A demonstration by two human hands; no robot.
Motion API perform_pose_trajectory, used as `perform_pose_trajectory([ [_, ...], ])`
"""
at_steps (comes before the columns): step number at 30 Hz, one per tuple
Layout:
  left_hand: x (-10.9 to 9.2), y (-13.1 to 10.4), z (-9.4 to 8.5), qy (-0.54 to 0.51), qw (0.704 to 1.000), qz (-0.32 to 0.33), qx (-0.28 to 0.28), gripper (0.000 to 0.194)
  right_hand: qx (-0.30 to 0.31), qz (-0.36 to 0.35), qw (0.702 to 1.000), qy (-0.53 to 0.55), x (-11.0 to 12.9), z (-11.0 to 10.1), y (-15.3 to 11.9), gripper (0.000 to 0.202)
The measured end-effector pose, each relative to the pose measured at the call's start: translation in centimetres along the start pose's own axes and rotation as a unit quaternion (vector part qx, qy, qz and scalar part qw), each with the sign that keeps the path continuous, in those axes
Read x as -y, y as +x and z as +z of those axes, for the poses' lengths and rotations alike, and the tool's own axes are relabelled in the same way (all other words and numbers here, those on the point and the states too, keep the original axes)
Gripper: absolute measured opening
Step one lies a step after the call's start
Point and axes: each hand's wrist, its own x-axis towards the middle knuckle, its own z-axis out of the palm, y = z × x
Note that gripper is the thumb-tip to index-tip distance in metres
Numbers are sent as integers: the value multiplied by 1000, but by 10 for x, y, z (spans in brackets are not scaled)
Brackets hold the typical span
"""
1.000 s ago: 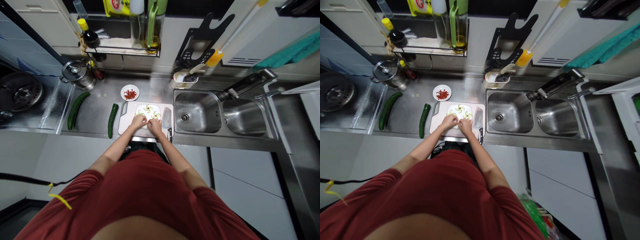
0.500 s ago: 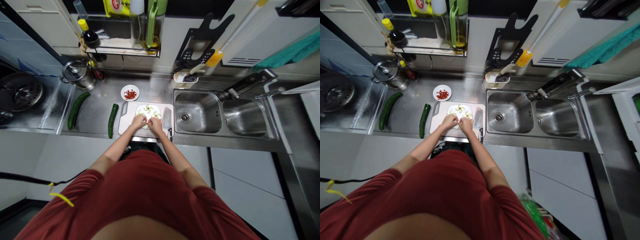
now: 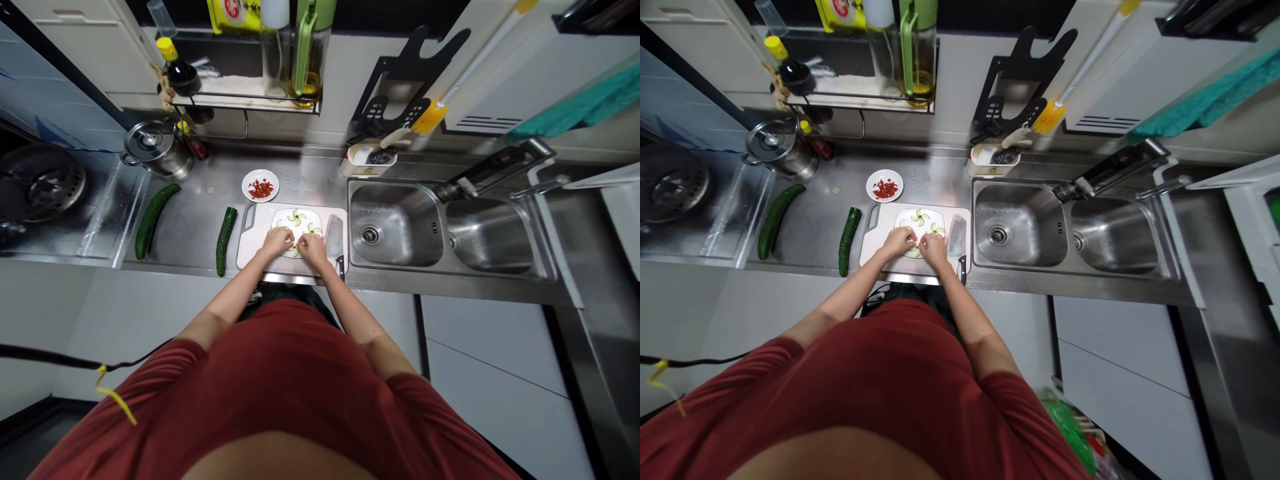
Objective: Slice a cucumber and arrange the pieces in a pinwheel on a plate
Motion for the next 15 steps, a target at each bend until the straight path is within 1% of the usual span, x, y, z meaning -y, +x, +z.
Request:
perform_pose_trajectory([
  [12, -1, 0, 4, 22, 1000, -3, 11, 15, 18, -9, 1000, -16, 1, 9, 0, 12],
  [15, -1, -1, 4, 22, 1000, 0, 6, 14, 16, -11, 1000, -14, 1, 10, 0, 12],
])
